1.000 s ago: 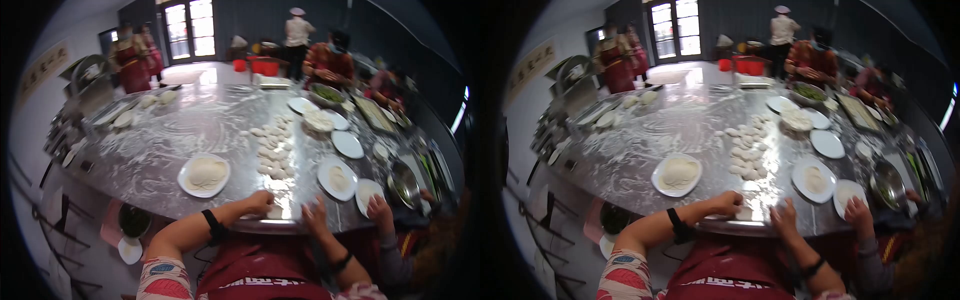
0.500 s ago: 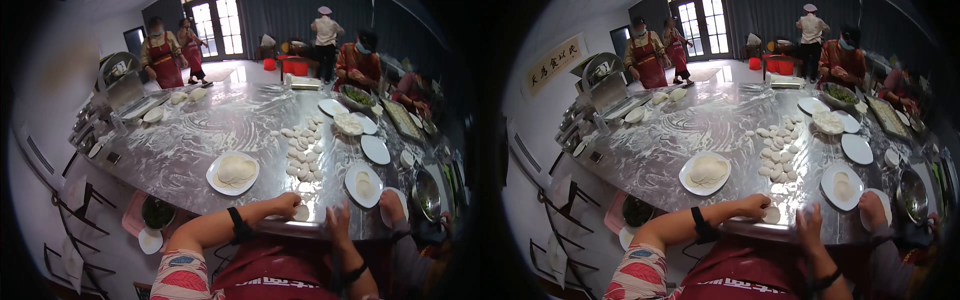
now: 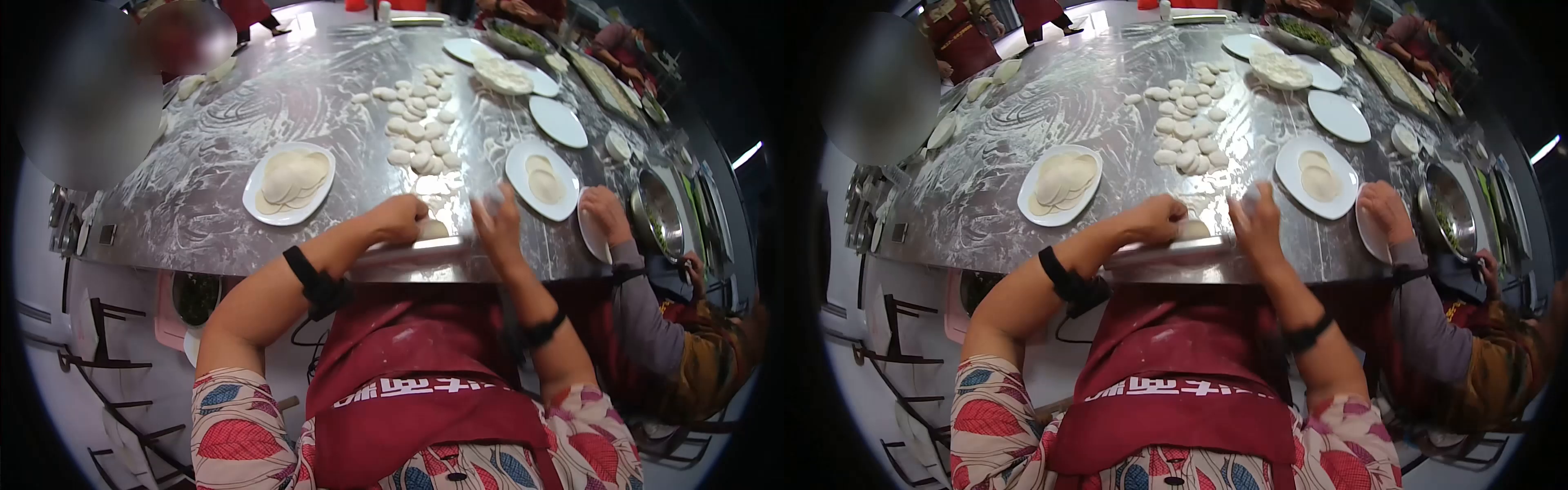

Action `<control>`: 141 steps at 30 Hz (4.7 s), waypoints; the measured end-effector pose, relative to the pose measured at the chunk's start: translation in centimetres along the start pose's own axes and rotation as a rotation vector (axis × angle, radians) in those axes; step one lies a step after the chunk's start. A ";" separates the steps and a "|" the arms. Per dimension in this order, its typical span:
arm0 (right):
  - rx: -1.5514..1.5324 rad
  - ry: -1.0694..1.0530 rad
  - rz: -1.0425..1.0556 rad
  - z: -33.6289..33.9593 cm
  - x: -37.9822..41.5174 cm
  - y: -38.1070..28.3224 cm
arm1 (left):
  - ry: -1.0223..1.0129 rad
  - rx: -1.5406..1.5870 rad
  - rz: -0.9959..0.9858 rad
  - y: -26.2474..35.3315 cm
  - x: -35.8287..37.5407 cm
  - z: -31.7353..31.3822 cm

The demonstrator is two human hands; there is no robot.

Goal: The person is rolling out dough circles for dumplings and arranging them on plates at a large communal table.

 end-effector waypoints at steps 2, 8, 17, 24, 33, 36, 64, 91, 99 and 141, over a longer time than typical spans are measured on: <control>0.019 0.037 0.031 -2.6 -2.2 0.5 | 0.024 -0.057 0.045 -0.3 -1.4 0.1; 0.094 0.006 0.076 1.9 2.5 -0.4 | 0.009 -0.010 0.006 -0.2 -1.1 -0.3; 0.023 -0.014 -0.076 -3.9 -3.2 0.7 | 0.032 -0.026 0.043 0.2 -2.2 -0.4; -0.038 -0.087 -0.209 2.0 3.0 0.4 | -0.028 0.082 0.049 -0.4 -1.2 -0.3; 0.024 0.003 -0.041 -2.8 -2.5 0.3 | 0.006 0.018 0.060 -0.3 -2.4 -0.5; 0.059 -0.024 -0.055 1.2 1.6 0.0 | -0.013 0.042 0.015 0.2 -1.8 -0.5; -0.174 -0.069 -0.155 3.5 4.2 -1.1 | -0.067 0.667 0.019 8.7 -13.7 -1.4; -0.215 -0.092 -0.015 3.7 2.6 -2.3 | -0.034 0.101 0.102 -1.1 -1.3 -1.9; -0.326 -0.098 -0.325 -2.2 -0.9 1.6 | 0.105 0.006 0.010 -0.4 -0.6 -0.4; 0.048 -0.074 0.008 0.9 0.0 -0.9 | 0.086 -0.025 -0.124 0.2 -1.0 -0.8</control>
Point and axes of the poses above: each hand's wrist, its own x-axis away from the middle knuckle, its own z-axis out of the back of the hand, y = z × x, the point moved 8 cm from there along -x, towards the middle knuckle, and after that the axes turned 13 degrees about y, right-handed, at the moved point
